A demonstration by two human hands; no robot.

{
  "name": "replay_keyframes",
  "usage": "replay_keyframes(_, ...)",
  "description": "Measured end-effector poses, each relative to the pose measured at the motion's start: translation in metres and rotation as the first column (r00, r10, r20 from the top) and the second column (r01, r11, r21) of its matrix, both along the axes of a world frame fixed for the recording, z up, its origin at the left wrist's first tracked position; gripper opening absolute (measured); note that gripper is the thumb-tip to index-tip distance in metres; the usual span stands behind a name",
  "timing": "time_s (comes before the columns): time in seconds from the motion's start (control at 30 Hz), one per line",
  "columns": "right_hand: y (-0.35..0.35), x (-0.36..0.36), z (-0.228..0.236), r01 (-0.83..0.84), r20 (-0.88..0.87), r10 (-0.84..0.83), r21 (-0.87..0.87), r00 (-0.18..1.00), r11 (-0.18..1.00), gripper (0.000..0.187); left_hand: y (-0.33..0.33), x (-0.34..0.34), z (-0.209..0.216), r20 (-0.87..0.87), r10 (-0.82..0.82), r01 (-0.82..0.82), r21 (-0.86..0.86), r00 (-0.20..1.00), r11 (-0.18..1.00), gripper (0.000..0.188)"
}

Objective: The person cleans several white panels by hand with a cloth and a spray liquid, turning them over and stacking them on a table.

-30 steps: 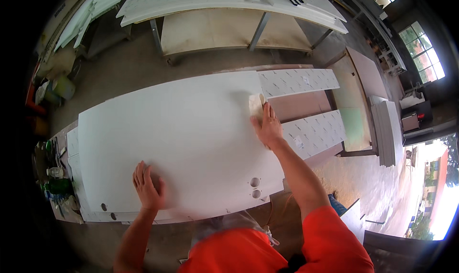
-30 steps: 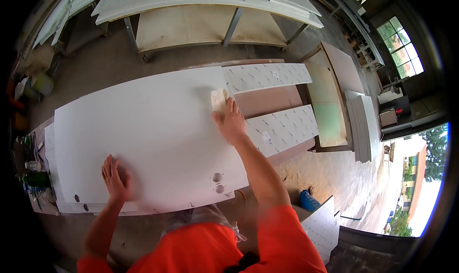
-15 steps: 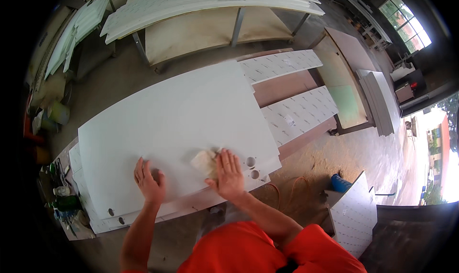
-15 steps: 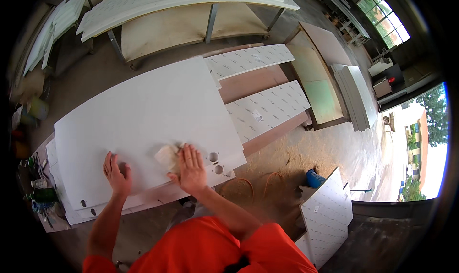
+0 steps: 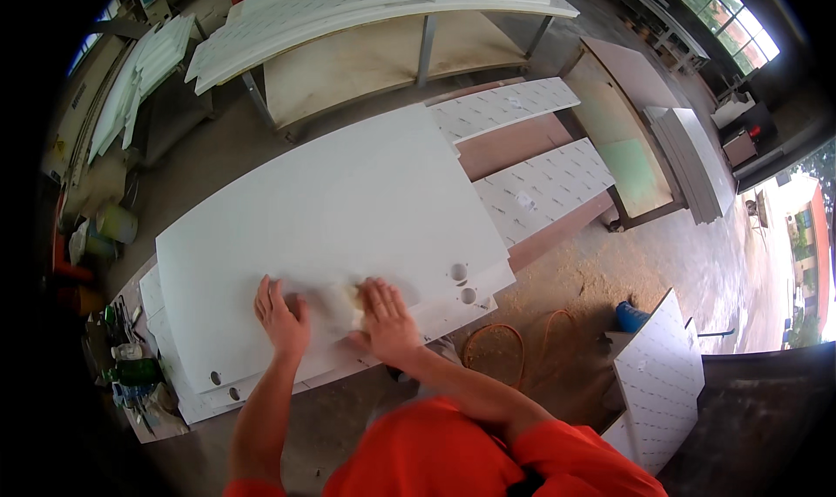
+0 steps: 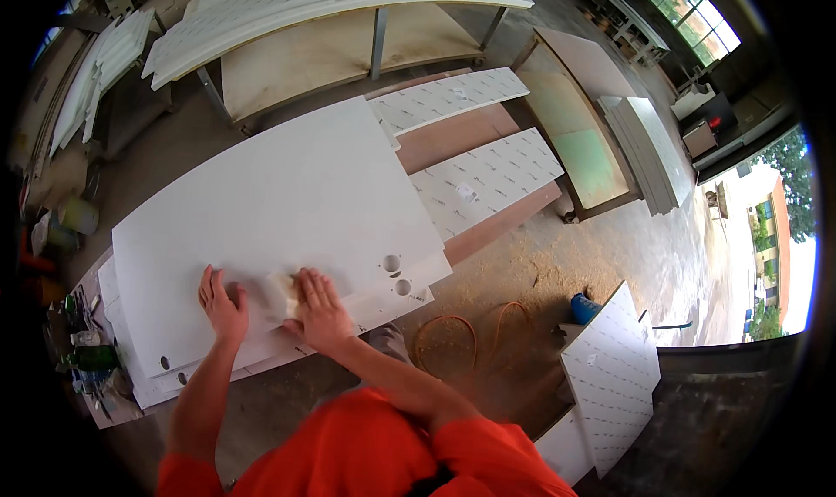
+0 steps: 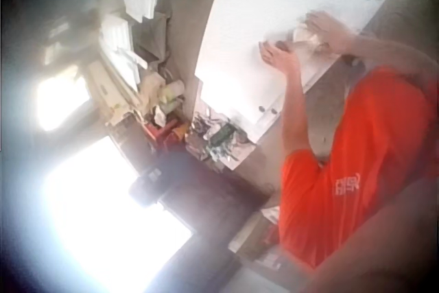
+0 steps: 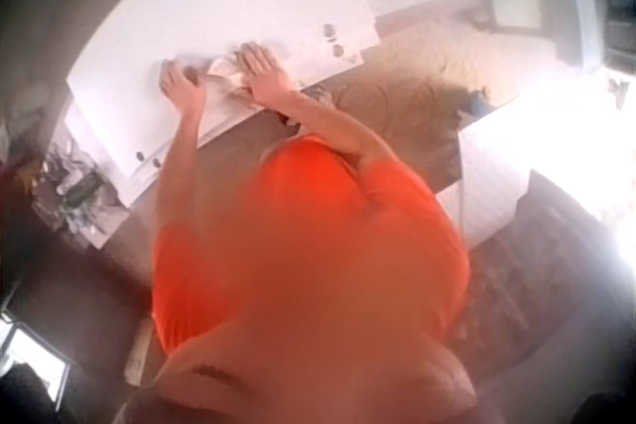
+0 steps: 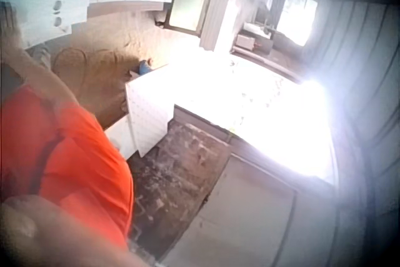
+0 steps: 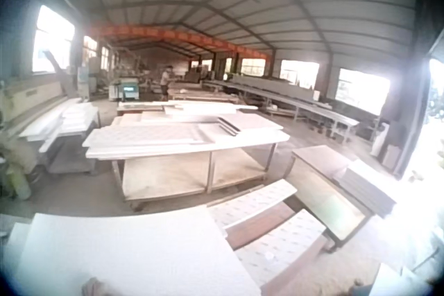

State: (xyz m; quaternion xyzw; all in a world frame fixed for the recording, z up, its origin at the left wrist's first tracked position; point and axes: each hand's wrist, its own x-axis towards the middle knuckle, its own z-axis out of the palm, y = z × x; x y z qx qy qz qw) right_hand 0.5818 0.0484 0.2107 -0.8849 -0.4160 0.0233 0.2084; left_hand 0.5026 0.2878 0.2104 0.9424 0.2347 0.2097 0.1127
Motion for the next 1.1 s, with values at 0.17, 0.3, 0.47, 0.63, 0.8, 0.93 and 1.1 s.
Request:
replay_keyframes(0.17,-0.070,0.079,-0.006,0.328,0.157,-0.303,-0.165,0.940,0.930,0.084,0.007,-0.007,-0.007,0.024,0.039,-0.039,0.024,0.999,0.999,0.054)
replay_keyframes(0.3,-0.133,0.135,0.006,0.531,0.137,-0.513,-0.192,0.847,0.826,0.086,0.003,-0.005,-0.005,0.027,0.025,-0.025,0.004,0.999,1.000,0.055)
replay_keyframes(0.47,-0.111,0.181,0.001,0.526,0.087,-0.521,-0.234,0.849,0.818,0.089,0.001,0.001,0.005,0.016,0.011,-0.010,-0.036,1.000,0.999,0.056)
replay_keyframes(0.63,-0.035,0.290,0.003,0.422,0.082,-0.414,-0.214,0.907,0.881,0.095,0.005,-0.001,0.006,-0.053,0.016,-0.018,-0.041,0.998,0.999,0.060)
replay_keyframes(0.8,0.054,0.400,0.009,0.348,0.076,-0.340,-0.217,0.937,0.912,0.099,0.007,0.000,0.011,-0.074,0.019,-0.026,-0.103,0.997,0.994,0.062)
replay_keyframes(0.93,0.104,0.475,0.012,0.331,0.083,-0.321,-0.279,0.944,0.902,0.101,0.011,0.008,0.009,-0.074,0.023,-0.029,-0.086,0.997,0.996,0.060)
replay_keyframes(1.1,0.125,0.473,0.008,0.356,0.110,-0.339,-0.313,0.934,0.880,0.108,0.009,-0.001,0.008,-0.088,0.048,-0.053,-0.056,0.995,0.997,0.057)
